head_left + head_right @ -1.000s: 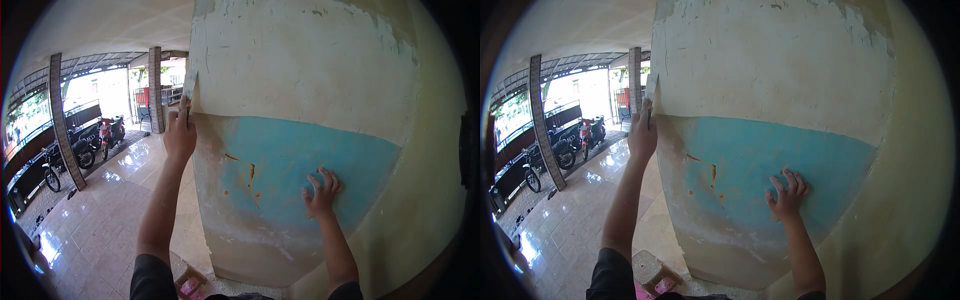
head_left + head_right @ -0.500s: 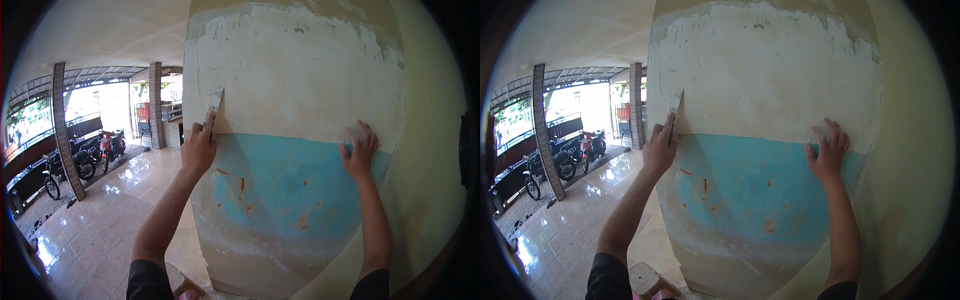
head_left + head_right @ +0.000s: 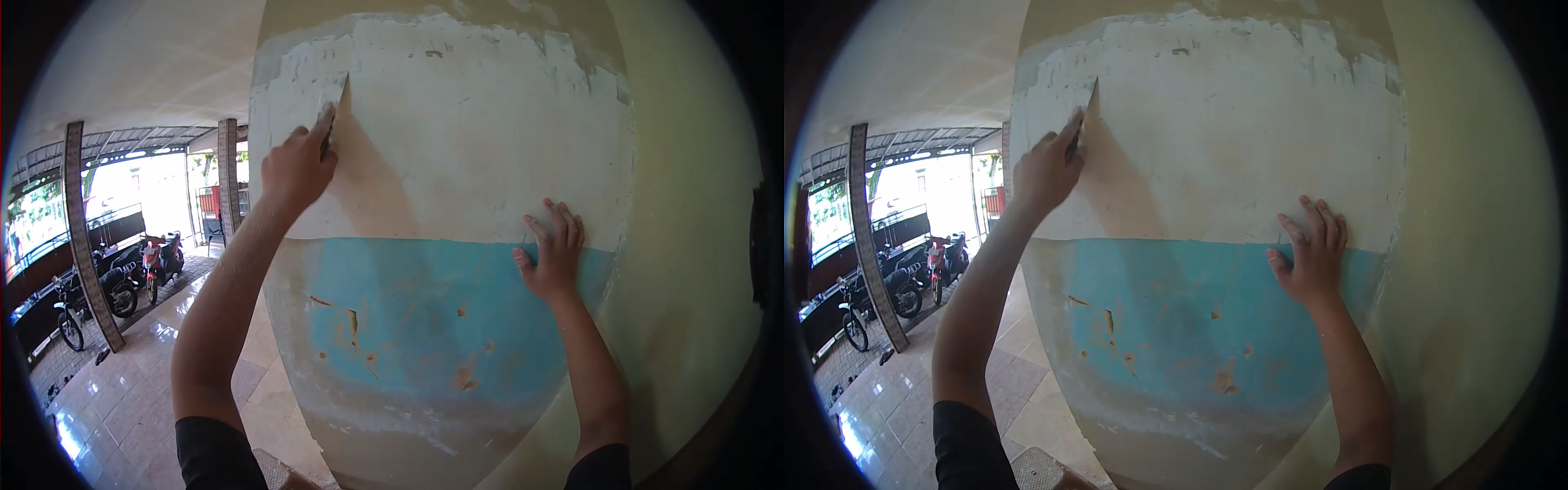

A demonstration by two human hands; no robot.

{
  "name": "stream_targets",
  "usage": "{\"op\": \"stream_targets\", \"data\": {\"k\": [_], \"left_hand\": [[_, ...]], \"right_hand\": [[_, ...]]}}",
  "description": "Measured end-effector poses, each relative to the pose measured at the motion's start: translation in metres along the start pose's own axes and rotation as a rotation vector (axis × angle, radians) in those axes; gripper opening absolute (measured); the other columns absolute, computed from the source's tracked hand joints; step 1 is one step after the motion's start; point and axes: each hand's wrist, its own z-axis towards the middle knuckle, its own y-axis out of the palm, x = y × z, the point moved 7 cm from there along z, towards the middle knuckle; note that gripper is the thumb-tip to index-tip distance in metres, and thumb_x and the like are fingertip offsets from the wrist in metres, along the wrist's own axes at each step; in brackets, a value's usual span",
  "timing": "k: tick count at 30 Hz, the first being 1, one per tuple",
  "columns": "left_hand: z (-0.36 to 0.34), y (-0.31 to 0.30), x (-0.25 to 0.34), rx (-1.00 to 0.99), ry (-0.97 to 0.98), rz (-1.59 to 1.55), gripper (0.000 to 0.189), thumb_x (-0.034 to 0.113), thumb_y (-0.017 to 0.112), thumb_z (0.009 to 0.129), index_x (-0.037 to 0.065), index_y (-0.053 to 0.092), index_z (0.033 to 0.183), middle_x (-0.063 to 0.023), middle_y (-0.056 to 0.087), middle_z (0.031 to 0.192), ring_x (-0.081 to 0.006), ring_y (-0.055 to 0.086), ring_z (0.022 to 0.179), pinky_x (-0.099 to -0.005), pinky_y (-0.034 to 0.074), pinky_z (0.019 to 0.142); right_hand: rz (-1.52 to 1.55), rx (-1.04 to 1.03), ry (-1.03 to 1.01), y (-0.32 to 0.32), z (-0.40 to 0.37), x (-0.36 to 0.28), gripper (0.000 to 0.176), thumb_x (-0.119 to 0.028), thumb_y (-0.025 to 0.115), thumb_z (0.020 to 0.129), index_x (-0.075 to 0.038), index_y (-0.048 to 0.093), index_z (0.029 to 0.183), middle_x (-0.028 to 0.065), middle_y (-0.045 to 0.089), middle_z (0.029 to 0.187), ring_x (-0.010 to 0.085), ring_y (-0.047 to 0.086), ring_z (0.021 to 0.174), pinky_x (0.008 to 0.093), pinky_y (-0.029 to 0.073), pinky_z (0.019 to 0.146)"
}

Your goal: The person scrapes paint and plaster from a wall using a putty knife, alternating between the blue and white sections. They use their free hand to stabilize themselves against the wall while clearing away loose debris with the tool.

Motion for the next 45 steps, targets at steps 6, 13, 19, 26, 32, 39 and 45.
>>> {"op": "stream_targets", "data": {"k": [6,13,19,26,32,39,45], "left_hand": [[-0.021,0.016,0.042,-0.100,0.061,-0.103,0.059,0.033,0.056,0.092,0.026,0.041,0.149,-0.0125,0.065,0.093,-0.0321,0.069,0.084,-0.0468,0.056,0.076],[0.025,0.011,0.072,-0.016,0.031,-0.117,0.058,0.035,0.052,0.093,0.025,0.041,0.149,-0.0131,0.069,0.099,-0.0316,0.069,0.092,-0.0465,0.054,0.082],[-0.042,0.030,0.150,-0.221,0.161,-0.337,0.059,0.034,0.055,0.093,0.025,0.040,0.149,-0.0140,0.068,0.101,-0.0319,0.068,0.093,-0.0455,0.055,0.082],[-0.098,0.034,0.229,-0.164,0.259,-0.915,0.066,0.015,0.058,0.095,0.014,0.030,0.154,-0.0168,0.068,0.103,-0.0283,0.069,0.084,-0.0392,0.055,0.077],[-0.096,0.034,0.243,-0.263,0.133,-1.284,0.072,0.010,0.054,0.098,0.009,0.013,0.157,-0.0165,0.066,0.111,-0.0227,0.070,0.085,-0.0322,0.057,0.076],[-0.079,0.029,0.209,0.176,0.690,-0.222,0.059,0.038,0.066,0.086,0.029,0.049,0.142,-0.0011,0.048,0.145,-0.0256,0.039,0.139,-0.0512,0.027,0.114],[-0.035,0.052,0.145,0.164,0.434,0.058,0.064,0.047,0.054,0.093,0.032,0.034,0.152,-0.0029,0.018,0.163,-0.0305,0.012,0.151,-0.0609,0.009,0.118]], "right_hand": [[0.027,0.016,-0.001,-0.001,0.001,0.001,0.053,-0.040,0.065,0.085,-0.021,0.050,0.132,0.0122,0.038,0.149,0.0373,0.031,0.138,0.0607,0.019,0.113],[0.033,0.002,0.016,0.007,-0.003,0.006,0.054,-0.044,0.063,0.087,-0.023,0.049,0.134,0.0117,0.036,0.151,0.0368,0.030,0.140,0.0614,0.018,0.114],[0.072,-0.167,0.113,0.010,-0.020,-0.008,0.068,-0.050,0.063,0.086,-0.023,0.041,0.144,0.0140,0.023,0.160,0.0394,0.016,0.148,0.0667,0.008,0.114],[0.867,-0.185,0.283,-0.015,-0.029,-0.067,0.065,-0.034,0.053,0.098,-0.008,0.024,0.152,0.0214,0.023,0.158,0.0373,0.025,0.146,0.0576,0.019,0.115],[1.155,-0.144,0.509,-0.030,-0.020,-0.052,0.060,-0.014,0.049,0.099,-0.002,0.020,0.150,0.0233,0.046,0.142,0.0338,0.057,0.122,0.0382,0.046,0.098],[0.695,0.129,0.508,-0.042,-0.054,0.010,0.049,-0.012,0.057,0.095,-0.003,0.042,0.141,0.0230,0.058,0.125,0.0340,0.066,0.096,0.0387,0.052,0.085],[0.176,0.205,0.460,-0.037,-0.061,0.058,0.048,-0.016,0.065,0.091,-0.008,0.049,0.136,0.0148,0.065,0.106,0.0323,0.067,0.091,0.0407,0.053,0.081]]}}
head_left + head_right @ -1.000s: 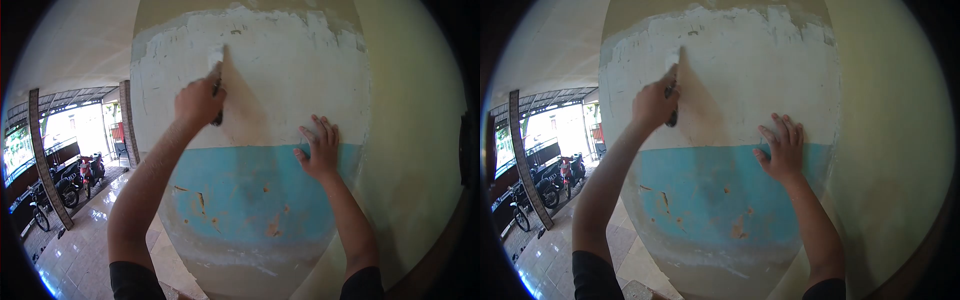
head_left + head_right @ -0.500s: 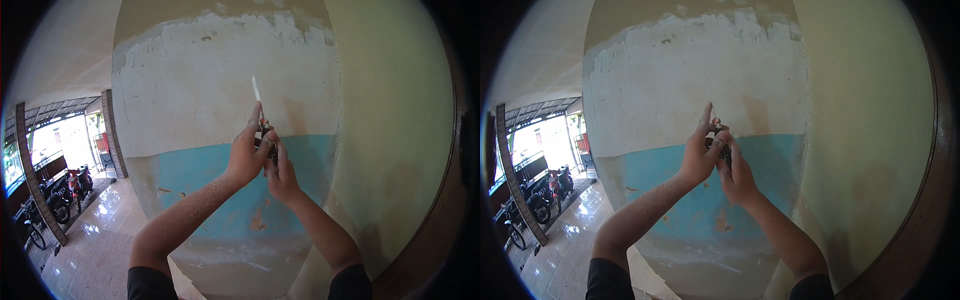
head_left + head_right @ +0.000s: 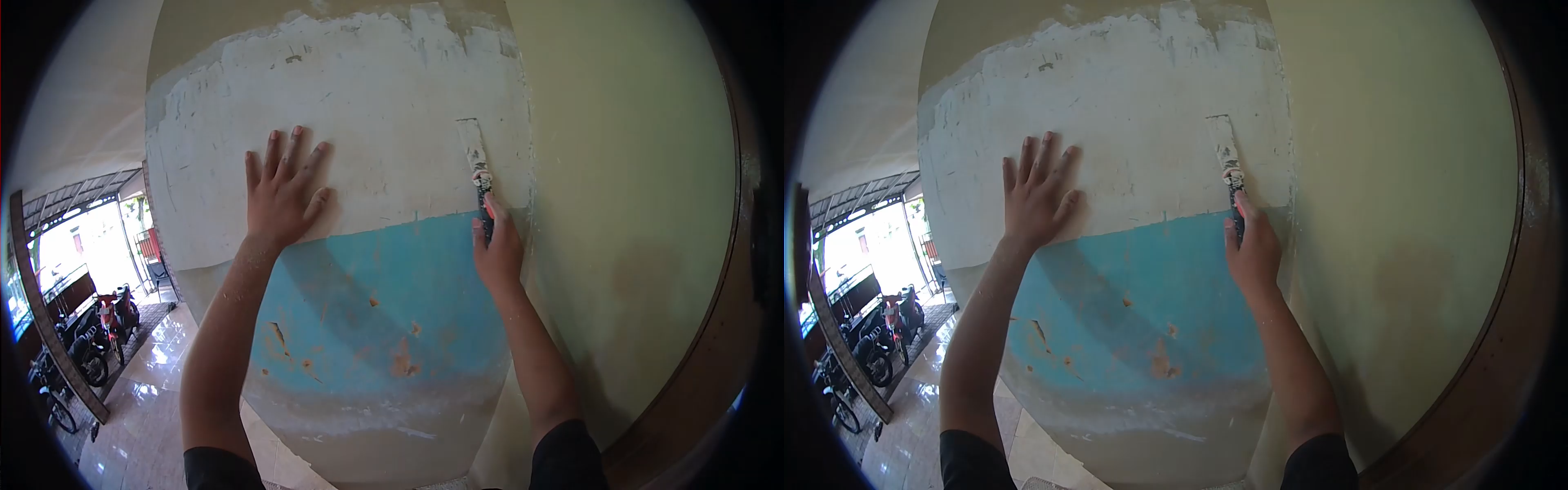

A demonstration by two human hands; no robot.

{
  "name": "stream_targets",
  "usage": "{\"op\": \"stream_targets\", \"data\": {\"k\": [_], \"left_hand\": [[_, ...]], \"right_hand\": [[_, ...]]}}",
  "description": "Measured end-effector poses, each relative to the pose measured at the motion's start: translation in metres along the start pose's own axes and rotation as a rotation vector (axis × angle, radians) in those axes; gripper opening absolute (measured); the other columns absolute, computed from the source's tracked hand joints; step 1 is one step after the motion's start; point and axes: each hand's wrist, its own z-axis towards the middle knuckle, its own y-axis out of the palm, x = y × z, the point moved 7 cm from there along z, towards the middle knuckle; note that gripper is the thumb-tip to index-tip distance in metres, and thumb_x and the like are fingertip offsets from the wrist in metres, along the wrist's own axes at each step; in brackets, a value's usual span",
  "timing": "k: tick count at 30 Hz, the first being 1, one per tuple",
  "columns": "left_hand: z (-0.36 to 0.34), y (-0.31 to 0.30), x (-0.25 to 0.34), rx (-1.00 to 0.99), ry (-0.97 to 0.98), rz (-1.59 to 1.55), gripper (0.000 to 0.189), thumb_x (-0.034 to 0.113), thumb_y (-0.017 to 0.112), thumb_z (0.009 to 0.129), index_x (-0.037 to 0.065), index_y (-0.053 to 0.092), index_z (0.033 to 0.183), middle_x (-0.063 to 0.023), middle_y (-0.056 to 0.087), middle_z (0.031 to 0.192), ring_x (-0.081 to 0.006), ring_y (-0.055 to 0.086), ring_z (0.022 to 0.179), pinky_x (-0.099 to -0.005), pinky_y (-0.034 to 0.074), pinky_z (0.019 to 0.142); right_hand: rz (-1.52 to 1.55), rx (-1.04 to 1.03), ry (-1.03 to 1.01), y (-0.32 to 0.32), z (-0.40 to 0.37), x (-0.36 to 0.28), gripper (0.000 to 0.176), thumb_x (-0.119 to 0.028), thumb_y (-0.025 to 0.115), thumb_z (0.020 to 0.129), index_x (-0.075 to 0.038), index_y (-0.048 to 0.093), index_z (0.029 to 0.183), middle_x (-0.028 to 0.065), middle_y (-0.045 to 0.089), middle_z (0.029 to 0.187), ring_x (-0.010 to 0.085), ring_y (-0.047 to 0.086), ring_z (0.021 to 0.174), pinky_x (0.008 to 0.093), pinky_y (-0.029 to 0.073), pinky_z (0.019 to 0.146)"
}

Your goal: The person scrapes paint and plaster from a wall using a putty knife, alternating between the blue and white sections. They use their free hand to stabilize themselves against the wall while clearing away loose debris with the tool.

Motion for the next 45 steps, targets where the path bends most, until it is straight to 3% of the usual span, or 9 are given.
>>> {"op": "stream_targets", "data": {"k": [4,10,13,20,26,30,36,42,45], "left_hand": [[-0.001,0.004,-0.003,-0.053,-0.033,0.024,0.063,0.046,0.051,0.095,0.032,0.031,0.153,-0.0045,0.016,0.164,-0.0322,0.010,0.151,-0.0612,0.008,0.119],[-0.002,0.007,-0.004,-0.051,-0.045,0.051,0.063,0.047,0.049,0.096,0.031,0.030,0.154,-0.0045,0.016,0.164,-0.0312,0.009,0.152,-0.0595,0.007,0.120],[-0.006,0.012,-0.003,-0.039,-0.054,0.045,0.062,0.048,0.047,0.097,0.030,0.029,0.154,-0.0047,0.015,0.164,-0.0307,0.008,0.152,-0.0590,0.007,0.120],[-0.010,0.016,-0.003,-0.025,-0.062,0.073,0.061,0.048,0.043,0.098,0.029,0.029,0.154,-0.0062,0.016,0.164,-0.0309,0.009,0.152,-0.0591,0.006,0.120],[-0.026,0.017,0.008,-0.016,-0.074,0.049,0.061,0.045,0.043,0.097,0.025,0.030,0.154,-0.0087,0.016,0.163,-0.0324,0.009,0.152,-0.0593,0.007,0.120],[-0.031,0.017,0.014,-0.020,-0.076,0.047,0.062,0.044,0.044,0.097,0.025,0.030,0.154,-0.0093,0.016,0.163,-0.0329,0.009,0.152,-0.0595,0.007,0.120],[-0.048,0.023,0.021,-0.049,-0.081,0.029,0.066,0.042,0.047,0.095,0.022,0.028,0.155,-0.0095,0.017,0.163,-0.0332,0.010,0.151,-0.0596,0.009,0.119],[-0.094,0.032,0.050,-0.067,-0.060,-0.095,0.073,0.044,0.049,0.094,0.006,0.029,0.152,-0.0127,0.024,0.161,-0.0387,0.015,0.150,-0.0618,0.010,0.117],[-0.124,0.038,0.071,-0.051,-0.077,-0.141,0.073,0.046,0.051,0.092,0.008,0.033,0.152,-0.0115,0.027,0.160,-0.0384,0.020,0.149,-0.0611,0.009,0.118]], "right_hand": [[-0.259,-0.153,-0.011,0.009,0.015,0.001,0.046,-0.025,0.064,0.093,-0.013,0.051,0.135,0.0087,0.069,0.098,0.0294,0.068,0.080,0.0421,0.054,0.070],[-0.281,-0.161,0.002,0.009,0.061,-0.014,0.045,-0.033,0.060,0.094,-0.016,0.052,0.135,0.0083,0.071,0.095,0.0290,0.069,0.071,0.0412,0.054,0.061],[-0.334,-0.175,0.006,0.012,0.034,-0.006,0.044,-0.034,0.059,0.095,-0.016,0.051,0.134,0.0081,0.071,0.094,0.0287,0.069,0.072,0.0413,0.054,0.061],[-0.361,-0.179,0.081,0.004,0.075,0.001,0.045,-0.035,0.058,0.096,-0.018,0.047,0.136,0.0088,0.072,0.092,0.0311,0.070,0.075,0.0438,0.054,0.063],[-0.386,-0.300,0.206,0.000,0.006,0.013,0.047,-0.036,0.054,0.097,-0.013,0.043,0.137,0.0118,0.071,0.109,0.0354,0.070,0.083,0.0481,0.055,0.070],[-0.420,-0.227,0.196,-0.005,0.040,0.018,0.049,-0.037,0.054,0.097,-0.013,0.041,0.138,0.0113,0.071,0.110,0.0363,0.070,0.082,0.0499,0.054,0.071],[-0.481,-0.323,0.280,-0.007,0.085,0.030,0.048,-0.037,0.054,0.097,-0.013,0.041,0.137,0.0134,0.071,0.102,0.0378,0.069,0.078,0.0498,0.053,0.066],[-0.255,-0.283,0.277,-0.017,-0.029,0.022,0.051,-0.032,0.060,0.095,-0.011,0.045,0.138,0.0161,0.070,0.102,0.0387,0.068,0.080,0.0475,0.054,0.068],[-0.157,-0.235,0.277,-0.022,-0.138,0.015,0.054,-0.029,0.066,0.090,-0.003,0.049,0.136,0.0189,0.069,0.106,0.0373,0.069,0.085,0.0444,0.055,0.073]]}}
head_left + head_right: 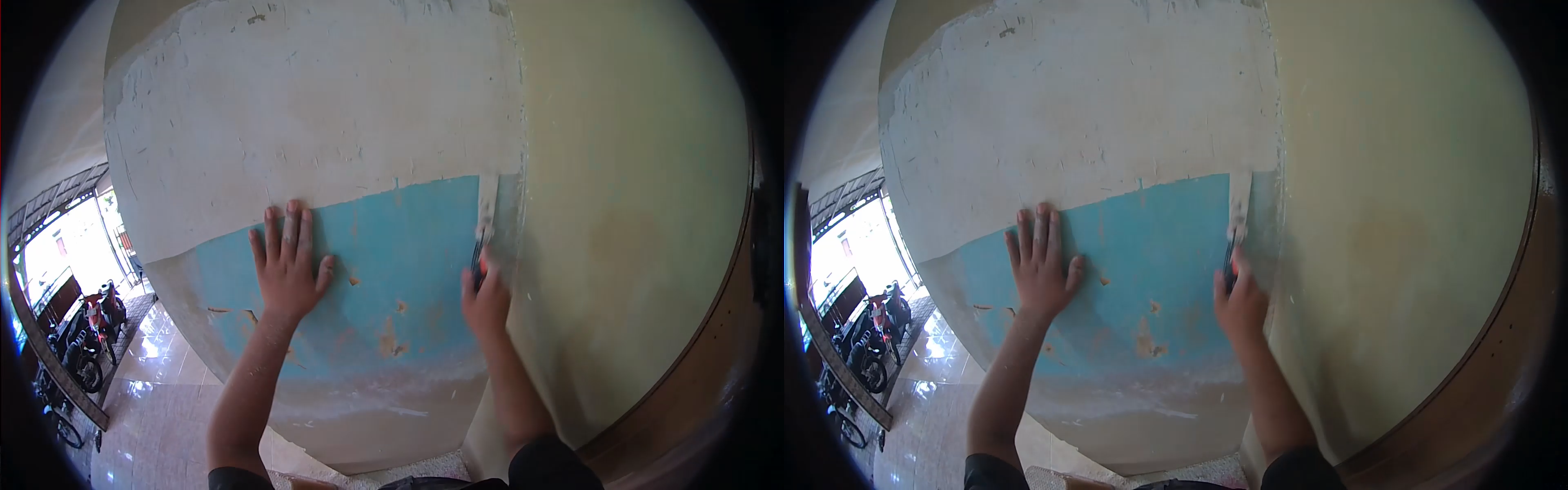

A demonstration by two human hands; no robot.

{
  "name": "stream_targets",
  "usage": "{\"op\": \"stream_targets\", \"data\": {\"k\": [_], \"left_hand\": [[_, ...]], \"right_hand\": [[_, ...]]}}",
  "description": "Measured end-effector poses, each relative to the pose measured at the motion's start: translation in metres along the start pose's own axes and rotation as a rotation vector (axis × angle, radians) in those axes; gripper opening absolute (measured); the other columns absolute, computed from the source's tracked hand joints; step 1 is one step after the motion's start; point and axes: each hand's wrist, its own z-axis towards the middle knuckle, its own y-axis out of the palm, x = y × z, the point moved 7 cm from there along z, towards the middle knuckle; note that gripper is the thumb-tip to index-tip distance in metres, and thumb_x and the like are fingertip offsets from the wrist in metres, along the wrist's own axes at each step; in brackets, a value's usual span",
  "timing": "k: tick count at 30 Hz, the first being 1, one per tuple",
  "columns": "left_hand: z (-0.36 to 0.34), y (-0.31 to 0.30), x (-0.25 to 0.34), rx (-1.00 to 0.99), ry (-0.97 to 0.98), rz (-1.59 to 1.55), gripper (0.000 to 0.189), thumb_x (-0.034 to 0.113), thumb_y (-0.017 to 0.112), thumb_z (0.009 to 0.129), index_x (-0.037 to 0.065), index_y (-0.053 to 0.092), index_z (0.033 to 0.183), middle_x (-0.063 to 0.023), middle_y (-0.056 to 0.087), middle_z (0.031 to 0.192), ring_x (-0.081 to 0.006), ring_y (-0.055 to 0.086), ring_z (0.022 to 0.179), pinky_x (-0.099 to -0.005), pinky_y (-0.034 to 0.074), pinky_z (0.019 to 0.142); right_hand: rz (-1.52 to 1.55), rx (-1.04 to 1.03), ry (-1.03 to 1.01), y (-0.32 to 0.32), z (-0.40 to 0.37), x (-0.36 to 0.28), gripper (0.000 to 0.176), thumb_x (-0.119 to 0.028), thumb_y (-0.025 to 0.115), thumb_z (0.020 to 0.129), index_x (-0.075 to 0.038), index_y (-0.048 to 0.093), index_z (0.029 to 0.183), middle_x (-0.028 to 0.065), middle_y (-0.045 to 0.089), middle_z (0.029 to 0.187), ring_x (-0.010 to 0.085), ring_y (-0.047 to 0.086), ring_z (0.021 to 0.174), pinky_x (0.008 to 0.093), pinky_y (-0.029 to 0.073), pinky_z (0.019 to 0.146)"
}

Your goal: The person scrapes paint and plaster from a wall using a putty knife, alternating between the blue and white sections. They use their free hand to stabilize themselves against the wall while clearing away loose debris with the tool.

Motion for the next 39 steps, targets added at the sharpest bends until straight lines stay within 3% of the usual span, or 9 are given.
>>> {"op": "stream_targets", "data": {"k": [6,9,14,17,22,31,35,37,39], "left_hand": [[-0.057,0.019,0.029,0.013,0.047,-0.027,0.069,0.048,0.045,0.096,0.002,0.039,0.147,-0.0174,0.034,0.156,-0.0427,0.022,0.147,-0.0630,0.007,0.116],[-0.091,0.029,0.043,-0.010,0.065,-0.070,0.068,0.046,0.049,0.095,0.004,0.040,0.146,-0.0172,0.034,0.156,-0.0442,0.022,0.147,-0.0660,0.006,0.115],[-0.181,0.053,0.071,-0.056,0.080,-0.116,0.070,0.045,0.056,0.090,0.008,0.040,0.147,-0.0167,0.030,0.158,-0.0430,0.018,0.148,-0.0670,0.004,0.114],[-0.258,0.069,0.088,-0.157,0.052,-0.170,0.067,0.043,0.063,0.085,0.017,0.047,0.145,-0.0106,0.032,0.158,-0.0397,0.020,0.148,-0.0687,0.006,0.113],[-0.368,0.085,0.107,-0.301,-0.055,-0.261,0.073,0.040,0.065,0.085,0.017,0.040,0.149,-0.0230,0.017,0.161,-0.0491,0.007,0.148,-0.0740,0.000,0.110],[-0.207,0.054,0.069,-0.217,-0.201,-0.202,0.070,0.043,0.059,0.089,0.013,0.041,0.149,-0.0270,0.016,0.160,-0.0505,0.000,0.148,-0.0720,-0.009,0.109],[-0.188,0.050,0.060,-0.162,-0.262,-0.189,0.065,0.042,0.058,0.090,0.012,0.046,0.146,-0.0259,0.020,0.159,-0.0501,0.003,0.148,-0.0700,-0.006,0.111],[-0.211,0.055,0.065,-0.138,-0.207,-0.173,0.065,0.041,0.058,0.090,0.012,0.046,0.146,-0.0258,0.022,0.159,-0.0501,0.005,0.148,-0.0694,-0.005,0.112],[-0.239,0.064,0.074,-0.085,-0.183,-0.165,0.063,0.039,0.061,0.085,0.020,0.049,0.144,-0.0210,0.024,0.159,-0.0468,0.010,0.149,-0.0681,-0.003,0.114]], "right_hand": [[0.144,-0.315,0.342,0.031,-0.114,0.044,0.055,-0.025,0.070,0.087,0.001,0.052,0.132,0.0215,0.068,0.109,0.0357,0.069,0.087,0.0412,0.055,0.077],[0.110,-0.120,0.121,0.007,-0.064,0.029,0.050,-0.018,0.069,0.088,0.002,0.053,0.132,0.0211,0.066,0.115,0.0327,0.068,0.094,0.0392,0.055,0.081],[0.318,-0.025,0.155,-0.015,-0.045,0.020,0.044,-0.008,0.060,0.093,0.003,0.051,0.135,0.0209,0.064,0.121,0.0312,0.065,0.106,0.0378,0.051,0.091],[0.386,-0.143,0.387,0.009,-0.128,0.051,0.046,-0.005,0.054,0.096,0.003,0.046,0.140,0.0208,0.059,0.127,0.0311,0.057,0.120,0.0385,0.042,0.103],[0.489,-0.296,0.617,0.023,-0.266,0.076,0.047,-0.010,0.050,0.098,0.005,0.041,0.142,0.0225,0.053,0.135,0.0316,0.054,0.122,0.0383,0.040,0.105],[0.451,-0.171,0.347,-0.013,-0.119,0.038,0.051,-0.015,0.052,0.098,0.001,0.038,0.145,0.0236,0.056,0.132,0.0352,0.058,0.119,0.0402,0.045,0.099],[0.245,-0.340,0.371,0.010,-0.203,0.060,0.054,-0.013,0.055,0.096,-0.003,0.039,0.146,0.0228,0.059,0.123,0.0380,0.061,0.111,0.0416,0.048,0.093],[0.195,-0.664,0.571,0.023,-0.253,0.075,0.058,-0.011,0.053,0.095,0.003,0.033,0.147,0.0263,0.055,0.128,0.0374,0.057,0.117,0.0421,0.045,0.099],[0.218,-0.574,0.482,0.017,-0.228,0.070,0.058,-0.009,0.054,0.094,0.001,0.035,0.147,0.0254,0.057,0.126,0.0365,0.059,0.114,0.0416,0.046,0.097]]}}
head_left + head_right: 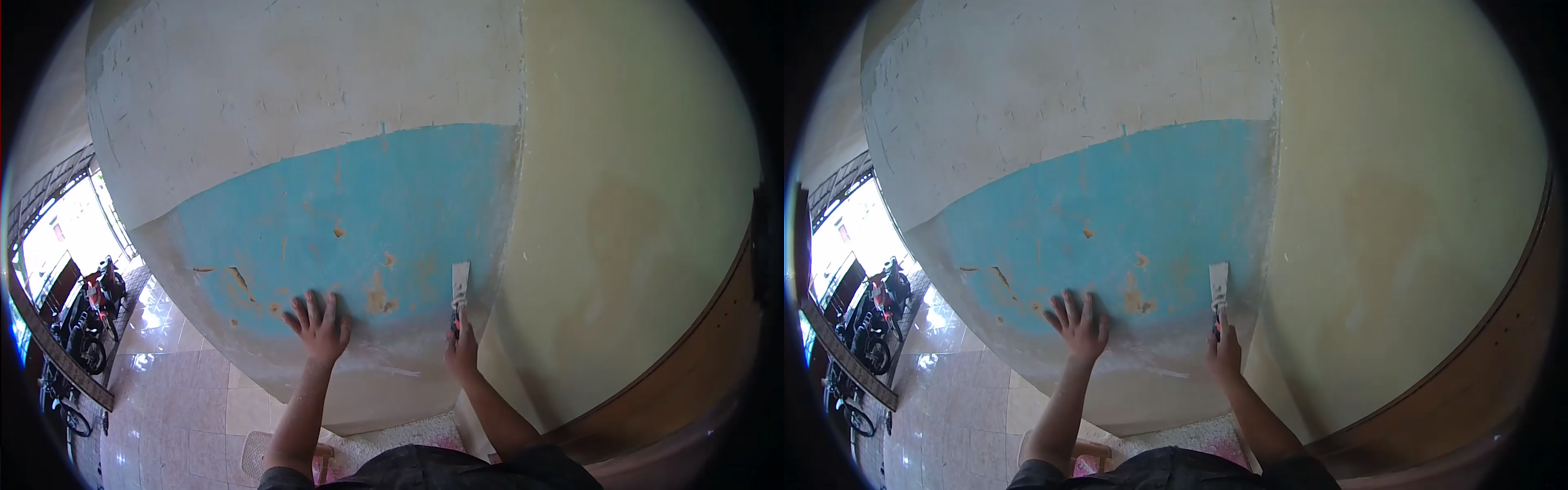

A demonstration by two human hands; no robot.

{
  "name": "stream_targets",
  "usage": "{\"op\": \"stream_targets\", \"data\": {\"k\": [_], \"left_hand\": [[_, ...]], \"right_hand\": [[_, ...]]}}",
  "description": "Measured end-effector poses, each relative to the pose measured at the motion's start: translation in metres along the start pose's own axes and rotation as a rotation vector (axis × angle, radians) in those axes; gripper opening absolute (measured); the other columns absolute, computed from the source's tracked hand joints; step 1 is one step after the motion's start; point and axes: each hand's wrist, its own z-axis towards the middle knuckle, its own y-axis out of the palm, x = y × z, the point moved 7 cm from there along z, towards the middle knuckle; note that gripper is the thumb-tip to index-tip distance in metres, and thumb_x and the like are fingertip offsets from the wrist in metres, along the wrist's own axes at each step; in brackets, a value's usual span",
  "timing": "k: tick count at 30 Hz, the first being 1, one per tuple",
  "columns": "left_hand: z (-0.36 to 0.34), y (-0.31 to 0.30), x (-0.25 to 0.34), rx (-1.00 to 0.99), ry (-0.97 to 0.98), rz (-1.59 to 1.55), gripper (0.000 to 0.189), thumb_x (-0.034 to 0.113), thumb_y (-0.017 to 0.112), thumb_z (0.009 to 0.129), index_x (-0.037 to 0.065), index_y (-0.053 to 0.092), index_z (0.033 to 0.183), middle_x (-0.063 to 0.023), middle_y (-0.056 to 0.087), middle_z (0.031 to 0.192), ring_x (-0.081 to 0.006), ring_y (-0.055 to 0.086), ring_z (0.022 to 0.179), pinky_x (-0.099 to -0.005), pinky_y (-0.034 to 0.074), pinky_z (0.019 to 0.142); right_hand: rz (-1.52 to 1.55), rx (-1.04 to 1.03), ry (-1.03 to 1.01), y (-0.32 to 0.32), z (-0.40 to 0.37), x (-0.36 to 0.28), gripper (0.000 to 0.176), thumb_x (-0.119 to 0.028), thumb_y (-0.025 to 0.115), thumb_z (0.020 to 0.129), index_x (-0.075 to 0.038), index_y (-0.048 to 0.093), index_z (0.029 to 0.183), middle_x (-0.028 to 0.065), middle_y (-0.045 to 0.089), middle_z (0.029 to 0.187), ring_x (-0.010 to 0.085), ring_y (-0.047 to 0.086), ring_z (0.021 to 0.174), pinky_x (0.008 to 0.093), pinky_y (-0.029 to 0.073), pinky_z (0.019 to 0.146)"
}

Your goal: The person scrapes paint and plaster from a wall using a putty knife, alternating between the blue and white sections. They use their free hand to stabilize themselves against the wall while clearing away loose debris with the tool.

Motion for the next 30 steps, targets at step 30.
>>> {"op": "stream_targets", "data": {"k": [30], "left_hand": [[0.013,-0.008,-0.008,0.054,0.013,0.062,0.061,0.047,0.044,0.097,0.012,0.044,0.147,-0.0248,0.022,0.159,-0.0472,0.008,0.149,-0.0678,0.000,0.114]], "right_hand": [[-0.028,0.176,-0.010,0.002,-0.025,0.059,0.062,-0.009,0.058,0.093,-0.009,0.034,0.151,0.0240,0.061,0.110,0.0391,0.062,0.103,0.0452,0.050,0.085]]}}
